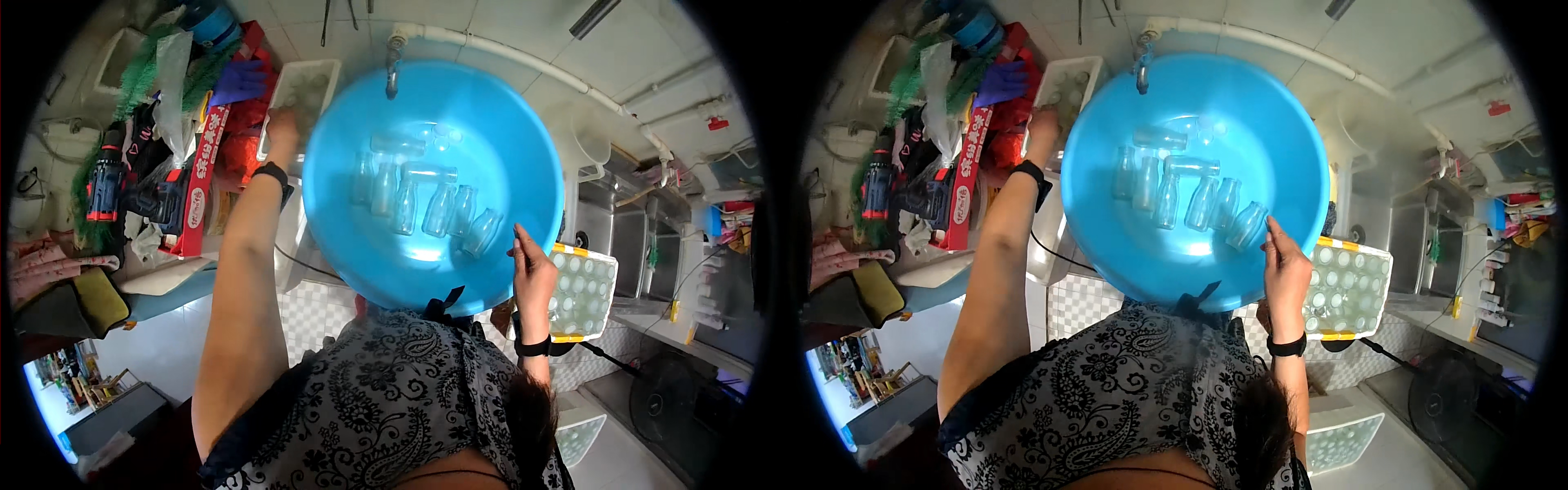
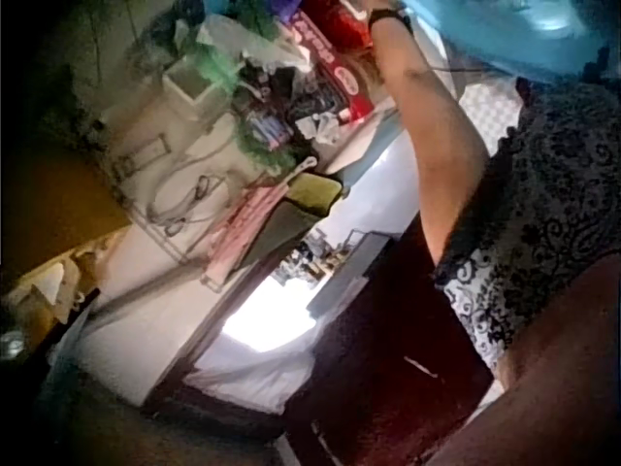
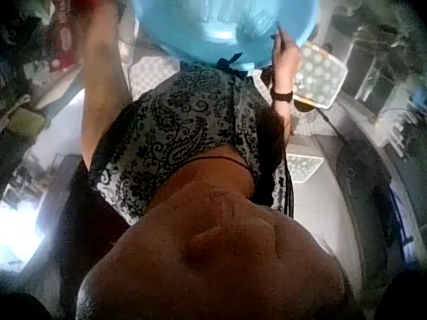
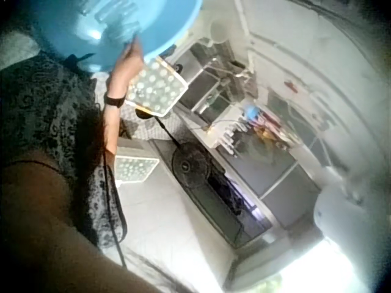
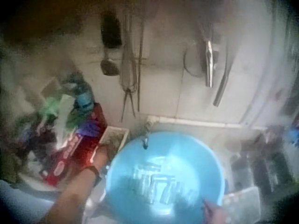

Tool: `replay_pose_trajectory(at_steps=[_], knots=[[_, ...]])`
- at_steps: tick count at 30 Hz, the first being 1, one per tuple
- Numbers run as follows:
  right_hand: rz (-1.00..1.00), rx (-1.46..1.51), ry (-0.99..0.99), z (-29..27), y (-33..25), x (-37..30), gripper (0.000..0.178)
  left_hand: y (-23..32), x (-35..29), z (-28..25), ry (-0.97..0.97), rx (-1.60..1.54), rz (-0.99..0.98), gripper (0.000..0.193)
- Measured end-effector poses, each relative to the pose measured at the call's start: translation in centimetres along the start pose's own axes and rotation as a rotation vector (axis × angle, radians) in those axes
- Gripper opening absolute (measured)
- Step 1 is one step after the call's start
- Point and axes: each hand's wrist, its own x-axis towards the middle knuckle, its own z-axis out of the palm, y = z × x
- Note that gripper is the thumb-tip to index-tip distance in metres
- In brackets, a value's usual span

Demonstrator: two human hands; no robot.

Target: The person receives a small item by hand, then walks to a sink area and places several glass bottles into a basin of water one by one. The person then moves an empty white container to a shelf and continues handling the glass bottles in the water, placing some into a plastic crate.

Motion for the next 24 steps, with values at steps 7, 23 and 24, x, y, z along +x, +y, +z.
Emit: replay_pose_trajectory(at_steps=[7,23,24], knots=[[-0.097,0.002,-0.005,0.6,-2.5,0.1,0.029,-1.3,-2.3,-4.0,0.236,-0.488,0.069,0.05],[-0.577,-0.12,0.024,0.4,-12.4,2.2,0.039,16.7,-20.8,-26.4,-0.646,-2.294,0.005,0.056],[-0.565,-0.169,0.018,0.7,-11.8,2.0,0.041,17.2,-21.2,-26.4,-0.679,-2.282,0.019,0.056]])
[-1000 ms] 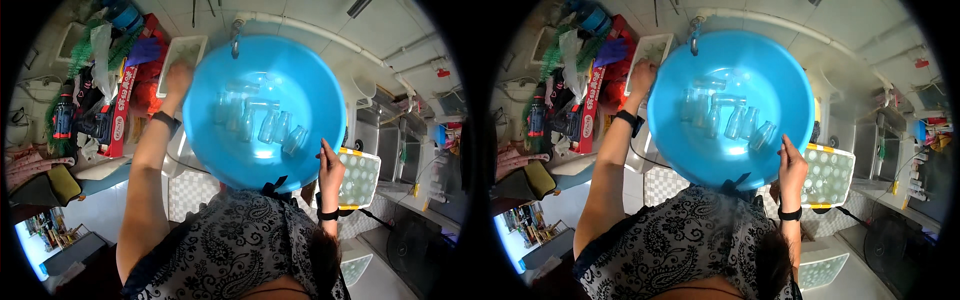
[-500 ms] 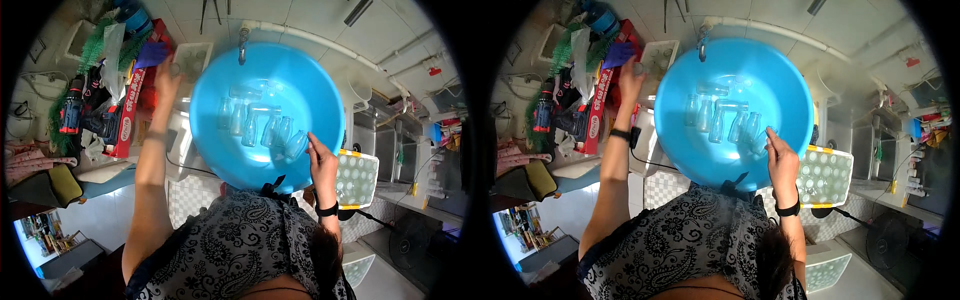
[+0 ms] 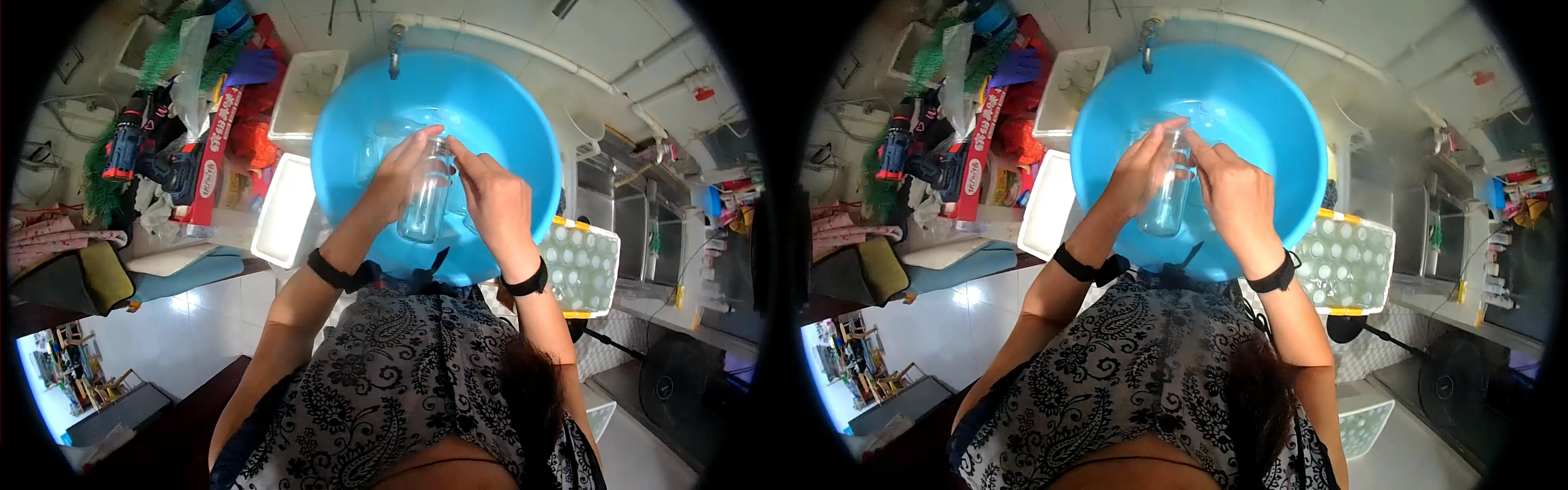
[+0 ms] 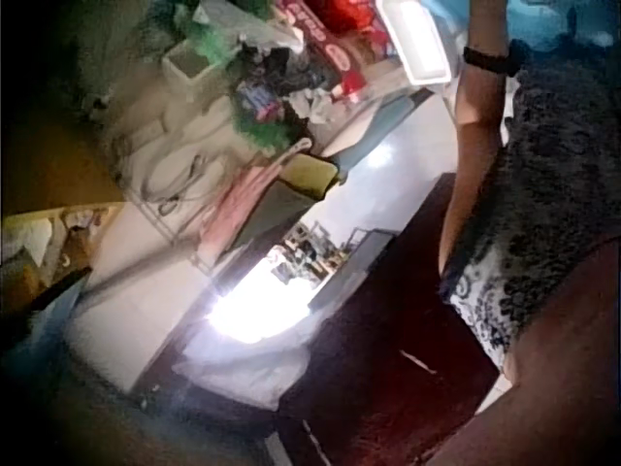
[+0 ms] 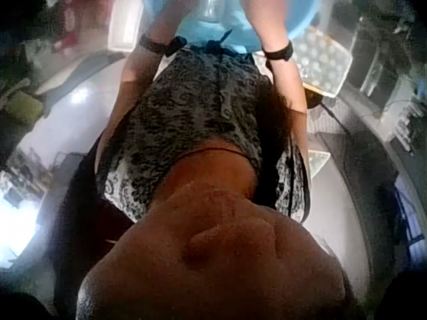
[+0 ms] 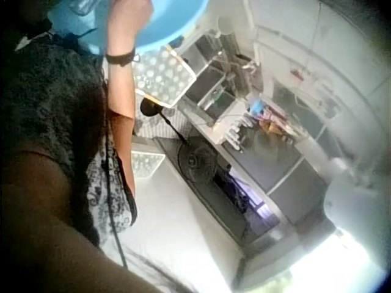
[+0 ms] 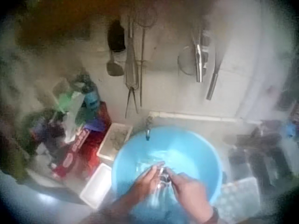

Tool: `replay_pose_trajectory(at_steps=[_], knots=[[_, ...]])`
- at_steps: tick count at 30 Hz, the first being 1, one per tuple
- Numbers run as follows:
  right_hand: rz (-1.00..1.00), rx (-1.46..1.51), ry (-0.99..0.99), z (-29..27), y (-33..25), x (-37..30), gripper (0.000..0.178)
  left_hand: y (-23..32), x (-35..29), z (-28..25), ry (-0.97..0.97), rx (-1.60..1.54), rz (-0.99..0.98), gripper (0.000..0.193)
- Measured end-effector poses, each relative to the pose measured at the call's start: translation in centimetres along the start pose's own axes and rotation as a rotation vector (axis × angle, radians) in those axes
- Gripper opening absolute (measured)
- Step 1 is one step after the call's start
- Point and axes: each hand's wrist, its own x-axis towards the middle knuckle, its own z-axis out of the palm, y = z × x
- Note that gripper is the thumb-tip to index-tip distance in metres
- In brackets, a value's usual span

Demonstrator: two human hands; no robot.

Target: The person receives a small item by hand, then walks to a sink area and places several glass bottles into a basin of water one by one. The person then moves an empty white container to a shelf and continues handling the glass bottles in the water, placing some into a plastic crate.

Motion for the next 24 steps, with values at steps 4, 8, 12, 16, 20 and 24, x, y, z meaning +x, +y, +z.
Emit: replay_pose_trajectory(at_steps=[4,8,12,16,20,24], knots=[[0.037,-0.129,-0.056,0.3,1.5,-2.3,0.042,-1.6,-0.2,0.7,-0.028,0.053,-0.105,0.057],[0.107,-0.164,-0.105,1.0,2.7,-3.9,0.04,-2.9,0.1,0.7,-0.001,0.213,-0.273,0.06],[0.123,-0.18,-0.069,4.6,6.5,-6.1,0.036,-6.2,1.3,-1.8,-0.099,0.237,-0.477,0.075],[0.514,-0.336,0.108,1.7,16.6,-6.7,0.032,-8.5,1.4,-2.7,-0.048,0.356,-0.546,0.095],[0.504,-0.211,0.193,-4.8,17.3,-7.7,0.029,-10.0,8.4,-2.9,0.141,0.985,0.058,0.07],[0.604,0.02,0.157,-4.7,16.8,-10.3,0.031,-13.6,18.4,-2.7,-0.013,1.508,0.735,0.059]])
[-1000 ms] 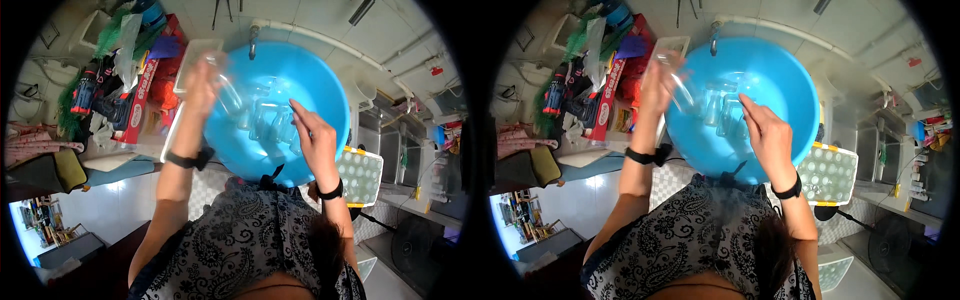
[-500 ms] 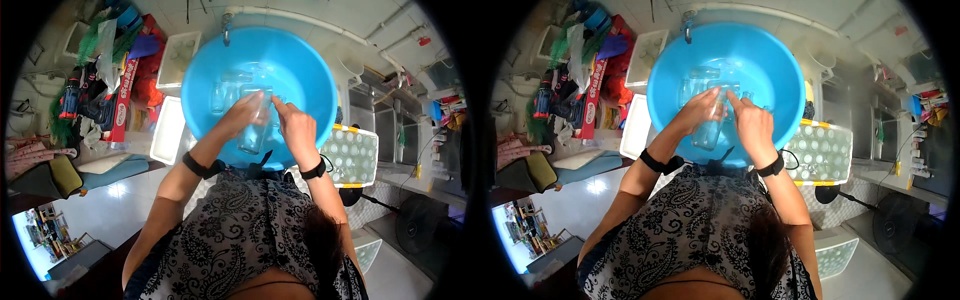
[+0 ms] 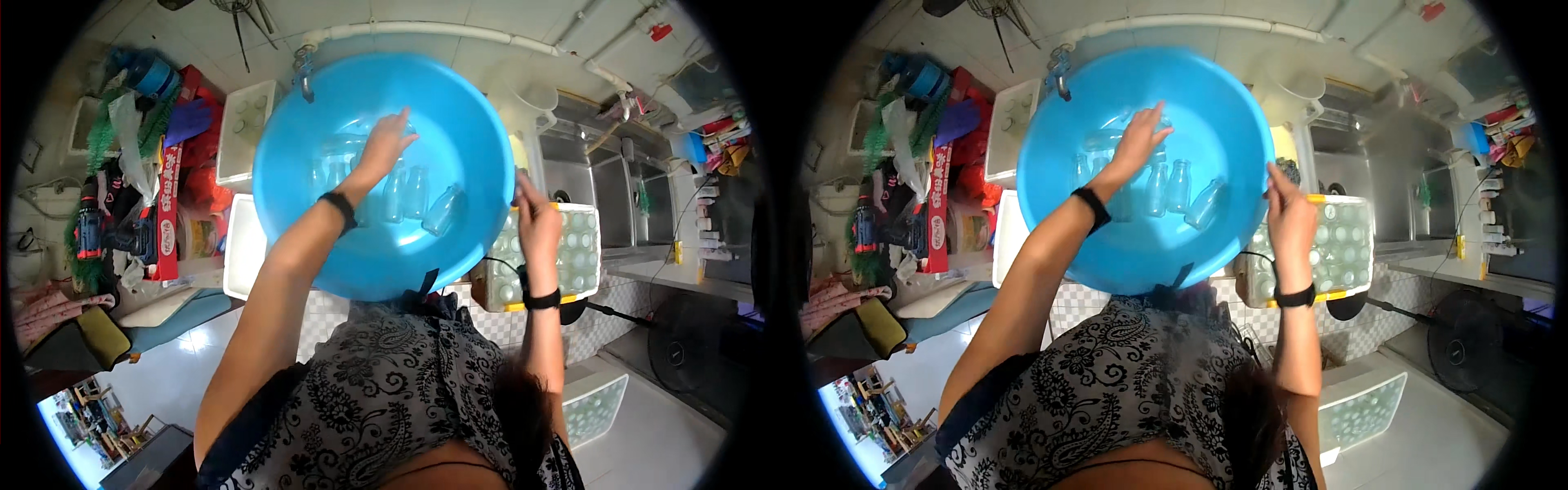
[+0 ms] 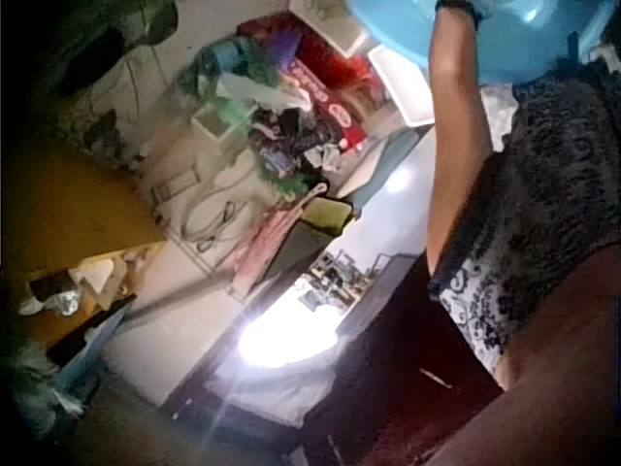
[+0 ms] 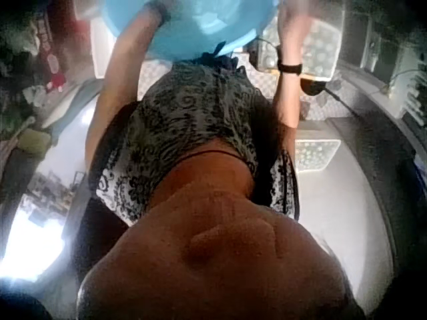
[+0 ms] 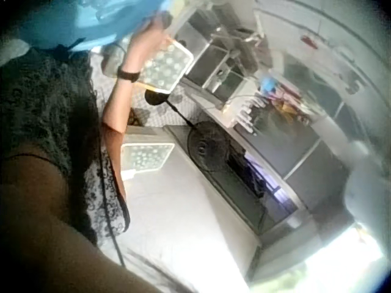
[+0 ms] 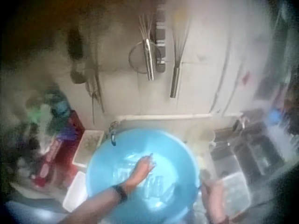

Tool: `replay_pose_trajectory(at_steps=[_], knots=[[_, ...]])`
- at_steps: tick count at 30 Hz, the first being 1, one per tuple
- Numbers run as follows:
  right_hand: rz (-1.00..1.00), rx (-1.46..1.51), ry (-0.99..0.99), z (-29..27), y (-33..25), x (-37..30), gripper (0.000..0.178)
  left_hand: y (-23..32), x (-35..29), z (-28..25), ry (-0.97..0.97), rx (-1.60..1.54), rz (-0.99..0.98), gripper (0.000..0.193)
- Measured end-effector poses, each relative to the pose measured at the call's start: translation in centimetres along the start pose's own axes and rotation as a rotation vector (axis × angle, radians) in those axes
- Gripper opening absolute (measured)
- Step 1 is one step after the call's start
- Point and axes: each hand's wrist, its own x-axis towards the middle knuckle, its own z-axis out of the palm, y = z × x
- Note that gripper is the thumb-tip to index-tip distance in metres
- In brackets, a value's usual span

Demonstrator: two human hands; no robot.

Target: The person receives a small item by hand, then walks to a sink area and places several glass bottles into a basin of water one by one. The person then moves an empty white container to a shelf and continues handling the glass bottles in the water, placing some into a plastic crate.

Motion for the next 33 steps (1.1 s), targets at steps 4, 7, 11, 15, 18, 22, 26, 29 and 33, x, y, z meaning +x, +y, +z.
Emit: replay_pose_trajectory(at_steps=[4,7,11,15,18,22,26,29,33], knots=[[0.034,0.01,-0.101,0.8,1.1,-3.1,0.031,-1.9,2.0,6.1,-0.265,0.129,0.104,0.057],[0.04,0.023,-0.149,0.7,0.9,-3.7,0.029,-4.0,1.1,8.5,-0.342,0.201,0.025,0.058],[-0.004,0.055,-0.105,0.8,1.8,-3.7,0.029,-1.7,0.4,6.2,-0.177,0.074,-0.019,0.053],[0.082,0.192,-0.082,0.1,0.2,-3.7,0.029,3.5,1.7,-7.9,0.023,-0.168,-0.265,0.034],[0.202,0.305,-0.147,0.0,-3.3,-3.3,0.029,-2.2,-0.9,-16.0,0.482,-0.128,-0.425,0.022],[0.18,0.337,-0.251,1.0,-7.5,-2.8,0.029,-18.8,-5.3,-20.6,0.333,0.249,-0.596,0.029],[0.093,0.364,-0.286,3.0,-10.7,-3.1,0.028,-26.0,-7.3,-19.5,-0.017,0.115,-0.722,0.036],[0.1,0.319,-0.294,3.3,-12.7,-3.9,0.028,-25.8,-6.3,-17.5,-0.008,-0.014,-0.726,0.04],[-0.043,0.327,-0.3,4.5,-14.0,-4.8,0.028,-26.2,-5.5,-18.2,-0.157,0.335,-0.565,0.039]])
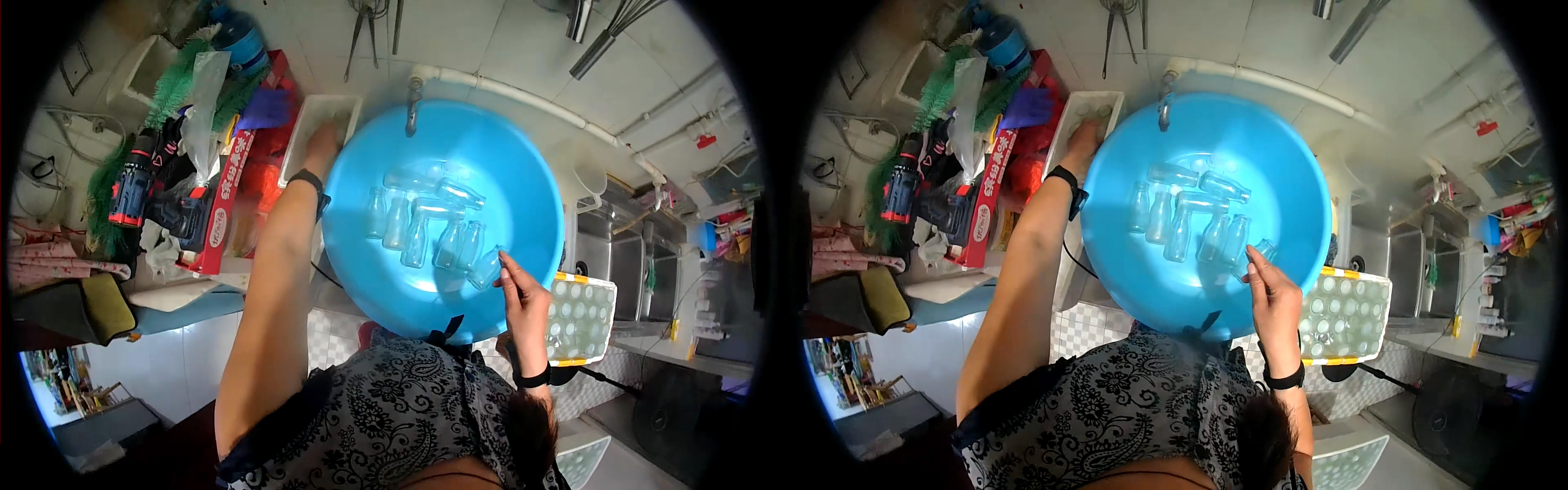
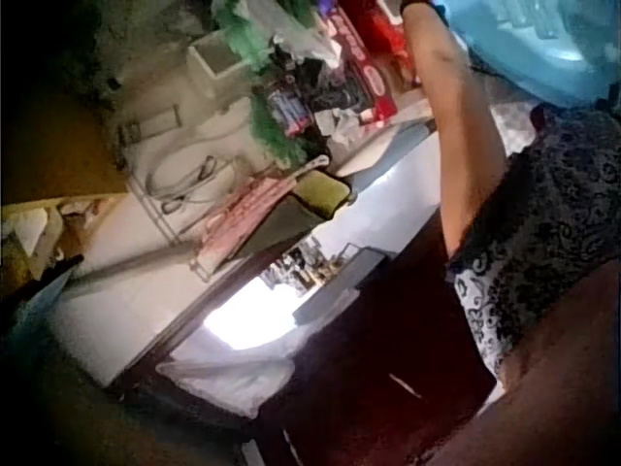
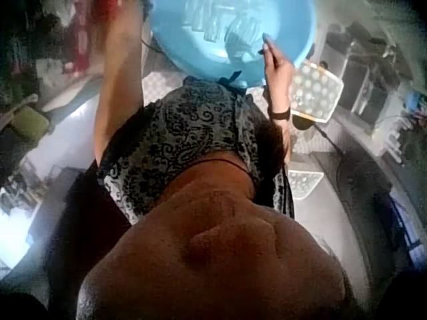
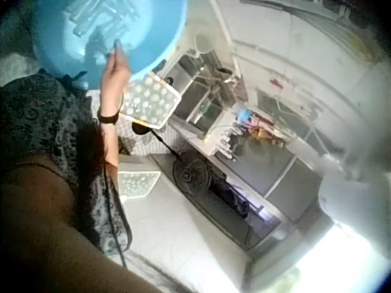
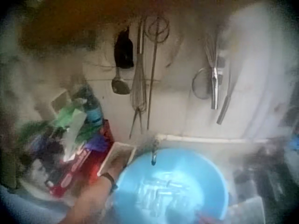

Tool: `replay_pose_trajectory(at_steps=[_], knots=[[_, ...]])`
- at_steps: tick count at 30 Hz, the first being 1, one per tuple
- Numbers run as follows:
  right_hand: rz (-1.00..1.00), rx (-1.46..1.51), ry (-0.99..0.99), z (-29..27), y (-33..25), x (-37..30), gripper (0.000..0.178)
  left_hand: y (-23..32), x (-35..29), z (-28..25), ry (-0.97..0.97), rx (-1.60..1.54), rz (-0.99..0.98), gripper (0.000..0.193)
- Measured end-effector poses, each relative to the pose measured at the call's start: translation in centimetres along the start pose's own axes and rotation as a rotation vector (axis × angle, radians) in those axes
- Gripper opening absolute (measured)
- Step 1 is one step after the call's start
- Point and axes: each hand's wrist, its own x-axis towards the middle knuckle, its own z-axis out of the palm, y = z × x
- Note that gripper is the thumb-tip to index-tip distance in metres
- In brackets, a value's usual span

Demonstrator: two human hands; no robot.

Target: The person receives a small item by hand, then walks to a sink area and places several glass bottles into a basin of water one by one. The person then moves an empty white container to a shelf and continues handling the glass bottles in the water, placing some into a plastic crate.

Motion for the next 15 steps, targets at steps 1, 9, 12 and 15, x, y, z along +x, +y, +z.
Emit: replay_pose_trajectory(at_steps=[1,9,12,15], knots=[[-0.016,-0.008,-0.003,0.3,-0.2,-0.1,0.028,-0.1,0.0,-0.5,-0.035,0.044,0.013,0.039],[-0.147,-0.075,0.022,1.1,-2.8,1.3,0.027,4.3,-5.3,-11.6,0.488,-0.617,0.015,0.048],[-0.291,-0.132,0.053,2.2,-3.9,2.5,0.028,10.8,-9.9,-15.2,0.366,-1.173,0.083,0.04],[-0.426,-0.215,0.078,3.5,-5.2,3.6,0.031,16.3,-14.1,-13.2,0.065,-1.586,-0.003,0.035]])
